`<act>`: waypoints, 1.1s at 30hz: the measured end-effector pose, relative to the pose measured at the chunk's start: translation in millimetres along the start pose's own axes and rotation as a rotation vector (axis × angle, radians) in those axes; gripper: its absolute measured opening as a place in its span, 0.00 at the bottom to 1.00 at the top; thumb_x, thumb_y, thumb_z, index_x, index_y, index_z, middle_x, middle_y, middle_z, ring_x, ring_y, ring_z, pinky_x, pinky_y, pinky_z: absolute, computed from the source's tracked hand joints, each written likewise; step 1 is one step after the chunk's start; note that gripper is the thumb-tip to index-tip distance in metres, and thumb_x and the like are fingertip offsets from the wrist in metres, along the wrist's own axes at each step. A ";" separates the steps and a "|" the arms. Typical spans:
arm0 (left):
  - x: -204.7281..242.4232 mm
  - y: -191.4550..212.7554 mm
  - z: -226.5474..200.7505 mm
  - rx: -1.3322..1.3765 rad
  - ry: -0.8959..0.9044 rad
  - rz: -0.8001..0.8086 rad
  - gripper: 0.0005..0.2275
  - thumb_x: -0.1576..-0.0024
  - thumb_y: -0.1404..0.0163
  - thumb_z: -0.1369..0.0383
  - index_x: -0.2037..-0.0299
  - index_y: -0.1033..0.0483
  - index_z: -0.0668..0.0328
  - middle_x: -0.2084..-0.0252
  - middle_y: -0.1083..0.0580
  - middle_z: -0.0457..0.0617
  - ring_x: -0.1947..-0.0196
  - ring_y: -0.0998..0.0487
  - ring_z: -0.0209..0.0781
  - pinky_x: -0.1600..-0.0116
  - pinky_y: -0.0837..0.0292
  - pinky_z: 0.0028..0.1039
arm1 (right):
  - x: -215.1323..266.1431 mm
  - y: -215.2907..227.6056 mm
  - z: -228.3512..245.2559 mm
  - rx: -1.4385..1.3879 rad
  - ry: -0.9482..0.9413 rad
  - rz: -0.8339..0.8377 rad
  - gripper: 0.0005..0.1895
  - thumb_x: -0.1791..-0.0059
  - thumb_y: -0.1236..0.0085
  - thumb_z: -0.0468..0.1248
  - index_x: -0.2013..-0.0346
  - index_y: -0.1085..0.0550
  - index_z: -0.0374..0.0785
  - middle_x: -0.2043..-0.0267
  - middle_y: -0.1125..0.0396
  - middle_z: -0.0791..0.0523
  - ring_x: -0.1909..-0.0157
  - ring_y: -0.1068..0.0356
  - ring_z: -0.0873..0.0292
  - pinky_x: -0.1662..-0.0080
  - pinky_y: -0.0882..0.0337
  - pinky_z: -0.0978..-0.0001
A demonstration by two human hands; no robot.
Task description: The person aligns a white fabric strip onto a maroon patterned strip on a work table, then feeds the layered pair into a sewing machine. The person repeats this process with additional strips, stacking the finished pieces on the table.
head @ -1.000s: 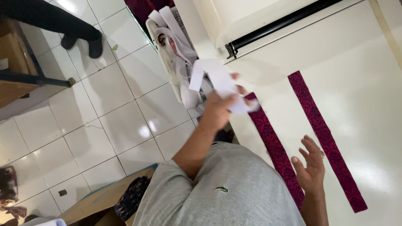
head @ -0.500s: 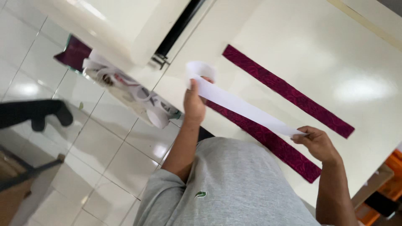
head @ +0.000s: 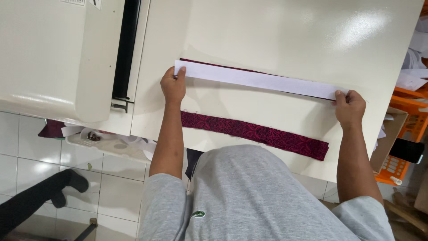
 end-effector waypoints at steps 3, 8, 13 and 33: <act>-10.5 -13.0 -3.3 -0.326 0.013 -0.020 0.13 0.43 0.42 0.55 0.59 0.17 0.56 0.70 0.20 0.52 0.69 0.20 0.47 0.59 0.25 0.37 | -0.9 4.2 -0.8 0.213 0.017 -0.066 0.18 0.41 0.39 0.42 0.65 0.25 0.28 0.69 0.30 0.53 0.67 0.32 0.60 0.63 0.32 0.66; -22.6 -18.7 1.0 -0.451 0.128 -0.020 0.14 0.47 0.39 0.54 0.60 0.17 0.55 0.67 0.19 0.49 0.65 0.18 0.48 0.58 0.24 0.39 | -1.0 -0.4 5.0 0.291 0.032 -0.089 0.16 0.43 0.37 0.43 0.61 0.22 0.30 0.67 0.27 0.51 0.66 0.30 0.58 0.60 0.29 0.64; -26.8 -12.8 12.8 -0.412 0.226 -0.034 0.17 0.52 0.35 0.56 0.60 0.19 0.58 0.66 0.19 0.48 0.65 0.17 0.43 0.58 0.23 0.35 | -0.9 -2.1 5.5 0.254 0.004 -0.101 0.15 0.44 0.35 0.43 0.59 0.21 0.31 0.64 0.26 0.52 0.64 0.28 0.60 0.59 0.28 0.67; -24.8 -7.5 24.8 -0.302 0.193 -0.117 0.16 0.52 0.33 0.62 0.60 0.20 0.63 0.68 0.18 0.48 0.68 0.17 0.40 0.58 0.22 0.29 | -2.0 1.0 -5.3 0.324 -0.006 -0.110 0.15 0.43 0.35 0.43 0.55 0.21 0.30 0.61 0.26 0.52 0.62 0.27 0.59 0.57 0.27 0.66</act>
Point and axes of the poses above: each hand's wrist, its own x-axis away from the middle knuckle, its own y-axis out of the back of the hand, z = x × y, the point moved 8 cm from there along -x, towards the middle knuckle
